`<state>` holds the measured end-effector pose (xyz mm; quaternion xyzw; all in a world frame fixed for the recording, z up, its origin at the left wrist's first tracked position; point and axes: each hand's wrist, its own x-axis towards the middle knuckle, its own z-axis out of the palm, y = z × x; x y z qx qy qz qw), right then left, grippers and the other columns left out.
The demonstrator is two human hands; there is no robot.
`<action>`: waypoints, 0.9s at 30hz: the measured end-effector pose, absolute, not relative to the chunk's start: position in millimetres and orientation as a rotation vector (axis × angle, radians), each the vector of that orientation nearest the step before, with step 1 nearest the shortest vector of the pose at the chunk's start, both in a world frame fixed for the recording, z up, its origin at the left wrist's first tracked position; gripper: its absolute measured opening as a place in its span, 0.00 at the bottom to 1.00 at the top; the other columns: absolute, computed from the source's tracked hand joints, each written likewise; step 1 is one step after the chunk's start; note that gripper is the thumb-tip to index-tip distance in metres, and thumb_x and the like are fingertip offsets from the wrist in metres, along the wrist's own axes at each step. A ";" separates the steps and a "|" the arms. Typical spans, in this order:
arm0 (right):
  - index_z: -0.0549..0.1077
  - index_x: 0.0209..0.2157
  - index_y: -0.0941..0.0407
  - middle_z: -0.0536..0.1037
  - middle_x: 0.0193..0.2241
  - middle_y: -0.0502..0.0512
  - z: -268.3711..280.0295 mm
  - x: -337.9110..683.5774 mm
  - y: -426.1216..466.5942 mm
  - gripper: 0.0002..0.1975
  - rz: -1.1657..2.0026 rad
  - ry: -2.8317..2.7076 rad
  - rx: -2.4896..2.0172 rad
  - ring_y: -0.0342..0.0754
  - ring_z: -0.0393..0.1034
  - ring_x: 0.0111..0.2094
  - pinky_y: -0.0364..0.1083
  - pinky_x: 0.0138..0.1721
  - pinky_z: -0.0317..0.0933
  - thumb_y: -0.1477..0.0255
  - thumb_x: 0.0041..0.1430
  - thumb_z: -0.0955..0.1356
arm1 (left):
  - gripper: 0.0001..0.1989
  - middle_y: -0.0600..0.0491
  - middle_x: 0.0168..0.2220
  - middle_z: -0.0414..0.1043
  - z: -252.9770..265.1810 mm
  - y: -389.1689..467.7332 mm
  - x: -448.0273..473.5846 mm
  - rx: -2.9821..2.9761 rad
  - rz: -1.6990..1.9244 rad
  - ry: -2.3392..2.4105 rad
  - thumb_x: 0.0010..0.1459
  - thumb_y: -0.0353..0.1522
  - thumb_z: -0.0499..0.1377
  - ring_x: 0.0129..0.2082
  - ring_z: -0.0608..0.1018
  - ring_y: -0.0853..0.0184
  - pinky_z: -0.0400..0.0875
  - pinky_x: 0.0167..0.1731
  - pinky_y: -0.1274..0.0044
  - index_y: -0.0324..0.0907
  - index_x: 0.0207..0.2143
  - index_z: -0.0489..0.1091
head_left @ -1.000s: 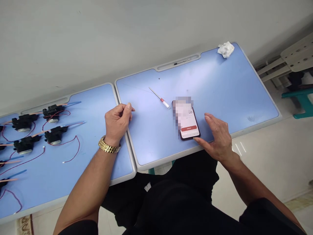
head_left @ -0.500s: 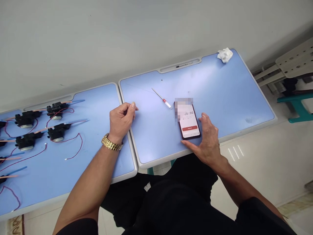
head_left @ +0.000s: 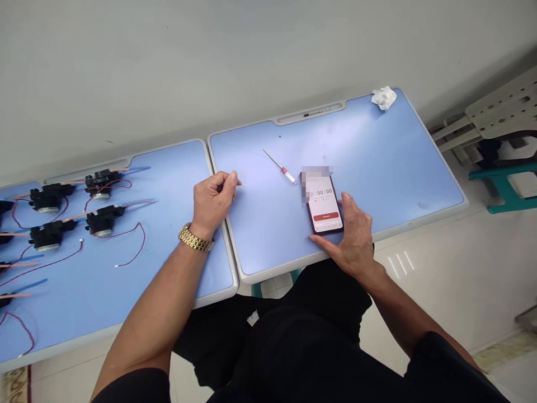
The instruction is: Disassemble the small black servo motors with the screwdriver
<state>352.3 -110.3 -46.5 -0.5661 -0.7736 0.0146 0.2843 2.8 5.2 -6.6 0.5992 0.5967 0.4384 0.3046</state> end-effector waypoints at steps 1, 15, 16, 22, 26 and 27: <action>0.37 0.89 0.47 0.67 0.79 0.78 -47.0 352.5 -110.1 0.58 0.040 -2.070 -1.517 0.77 0.71 0.74 0.74 0.69 0.66 0.44 0.76 0.73 | 0.23 0.54 0.21 0.73 -6.7 5.4 2.9 1.584 1.160 1.581 0.73 0.49 0.67 0.22 0.72 0.67 0.69 0.28 0.73 0.45 0.28 0.80; 0.38 0.89 0.48 0.70 0.77 0.79 -48.5 354.0 -107.2 0.58 -0.002 -2.079 -1.512 0.76 0.72 0.74 0.73 0.67 0.68 0.41 0.77 0.71 | 0.24 0.54 0.22 0.74 -8.6 6.7 3.0 1.612 1.147 1.570 0.74 0.46 0.66 0.23 0.73 0.67 0.70 0.30 0.73 0.45 0.26 0.77; 0.38 0.89 0.48 0.69 0.78 0.79 -48.9 354.1 -107.1 0.58 -0.002 -2.079 -1.513 0.76 0.72 0.74 0.73 0.67 0.68 0.41 0.76 0.71 | 0.23 0.54 0.22 0.74 -9.1 6.9 3.0 1.614 1.148 1.567 0.74 0.46 0.66 0.23 0.73 0.67 0.69 0.30 0.73 0.45 0.26 0.78; 0.39 0.89 0.49 0.69 0.78 0.79 -51.4 355.0 -106.6 0.58 -0.004 -2.072 -1.504 0.76 0.72 0.74 0.73 0.68 0.67 0.42 0.76 0.72 | 0.22 0.54 0.22 0.74 -12.5 8.2 3.0 1.606 1.153 1.568 0.74 0.45 0.66 0.23 0.73 0.67 0.69 0.29 0.73 0.45 0.27 0.78; 0.38 0.89 0.49 0.70 0.77 0.79 -53.0 356.1 -105.5 0.58 -0.020 -2.082 -1.513 0.75 0.72 0.74 0.73 0.68 0.68 0.41 0.77 0.71 | 0.22 0.54 0.22 0.75 -13.6 9.3 3.7 1.616 1.159 1.559 0.74 0.44 0.66 0.23 0.74 0.67 0.69 0.30 0.72 0.45 0.26 0.77; 0.38 0.89 0.49 0.70 0.77 0.79 -53.4 356.4 -105.3 0.58 -0.023 -2.084 -1.516 0.75 0.72 0.74 0.73 0.68 0.68 0.40 0.77 0.71 | 0.22 0.54 0.23 0.76 -13.6 9.5 4.0 1.619 1.159 1.557 0.74 0.44 0.65 0.23 0.74 0.67 0.69 0.30 0.72 0.45 0.26 0.77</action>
